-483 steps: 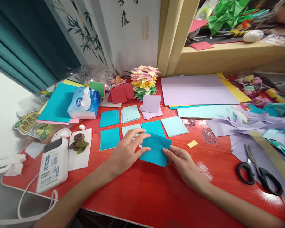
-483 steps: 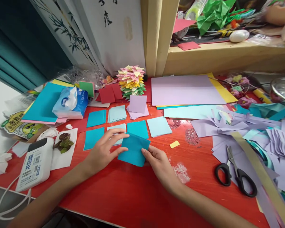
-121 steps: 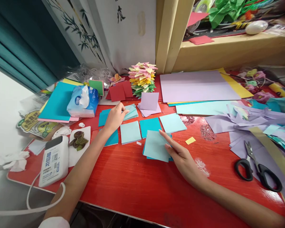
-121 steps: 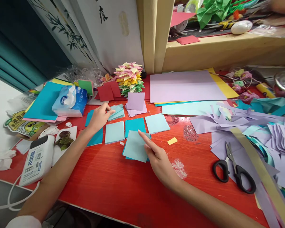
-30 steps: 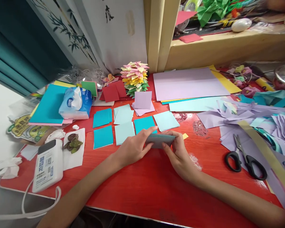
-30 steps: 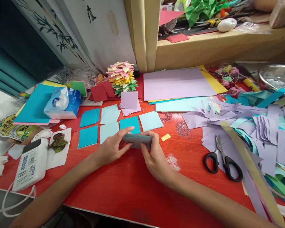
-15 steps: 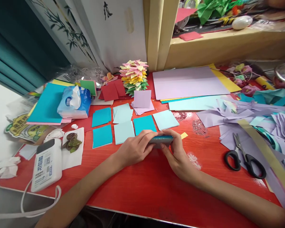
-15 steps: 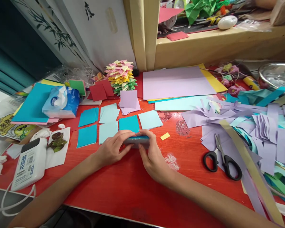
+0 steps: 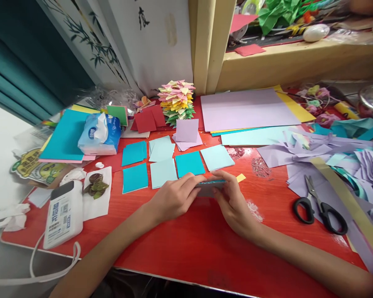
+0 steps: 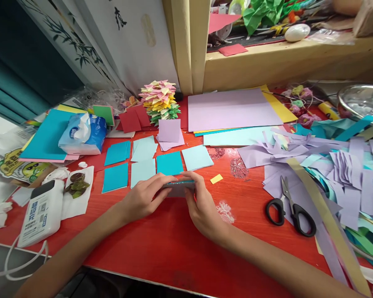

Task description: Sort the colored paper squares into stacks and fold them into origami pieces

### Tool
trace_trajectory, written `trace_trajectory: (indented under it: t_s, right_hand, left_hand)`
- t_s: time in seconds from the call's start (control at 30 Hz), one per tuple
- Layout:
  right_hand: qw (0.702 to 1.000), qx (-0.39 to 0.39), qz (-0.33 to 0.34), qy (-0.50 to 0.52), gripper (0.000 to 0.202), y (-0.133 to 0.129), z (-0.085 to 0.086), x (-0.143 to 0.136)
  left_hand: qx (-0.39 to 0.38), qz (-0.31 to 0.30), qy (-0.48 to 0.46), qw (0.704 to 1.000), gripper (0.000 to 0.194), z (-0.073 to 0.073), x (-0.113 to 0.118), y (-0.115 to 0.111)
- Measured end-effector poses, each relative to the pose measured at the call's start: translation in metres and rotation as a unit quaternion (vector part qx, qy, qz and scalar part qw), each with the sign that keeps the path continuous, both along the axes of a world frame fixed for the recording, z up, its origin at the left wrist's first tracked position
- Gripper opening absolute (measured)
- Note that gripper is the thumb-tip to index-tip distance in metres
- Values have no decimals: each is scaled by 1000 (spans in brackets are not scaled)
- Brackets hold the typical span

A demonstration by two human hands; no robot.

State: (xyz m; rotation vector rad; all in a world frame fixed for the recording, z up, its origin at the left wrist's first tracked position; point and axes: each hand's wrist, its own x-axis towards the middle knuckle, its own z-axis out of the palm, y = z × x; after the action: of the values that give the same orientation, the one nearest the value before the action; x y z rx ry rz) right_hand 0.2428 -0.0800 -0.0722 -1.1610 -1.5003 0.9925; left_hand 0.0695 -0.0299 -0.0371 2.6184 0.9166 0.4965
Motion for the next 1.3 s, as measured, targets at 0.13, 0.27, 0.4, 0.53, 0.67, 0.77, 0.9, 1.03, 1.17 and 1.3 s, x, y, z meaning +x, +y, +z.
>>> trace_trajectory:
  t_s: [0.13, 0.27, 0.4, 0.53, 0.67, 0.77, 0.9, 1.03, 1.17, 1.3]
  right_hand:
    - [996, -34, 78, 6, 37, -4, 3, -2]
    - [988, -57, 134, 40, 39, -2, 5, -4]
    - [989, -86, 111, 43, 32, 3, 3, -5]
    - [989, -94, 113, 26, 30, 3, 3, -6]
    - [989, -96, 114, 8, 29, 2, 5, -7]
    - [989, -96, 115, 4, 28, 3, 8, -8]
    - [988, -99, 114, 3, 26, 3, 8, -8]
    - [989, -99, 105, -9, 26, 1, 8, -8]
    - [991, -89, 99, -24, 26, 0, 8, -8]
    - [993, -74, 92, -28, 25, 1, 9, -7]
  left_hand:
    - [-118, 64, -13, 991, 26, 21, -14, -16]
    - [-264, 214, 7, 941, 27, 33, -58, -28]
    - [-324, 358, 64, 873, 43, 32, -115, -29]
    - [-303, 401, 110, 857, 43, 24, -145, -27]
    - [-289, 383, 135, 867, 38, 18, -145, -26]
    - [-281, 368, 138, 875, 34, 16, -141, -25]
    - [-236, 380, 204, 871, 31, 19, -137, -27]
    - [-115, 423, 247, 864, 33, 34, -120, -21]
    - [-23, 381, 170, 909, 29, 48, -75, 21]
    - [-32, 310, 64, 948, 35, 33, -23, 96]
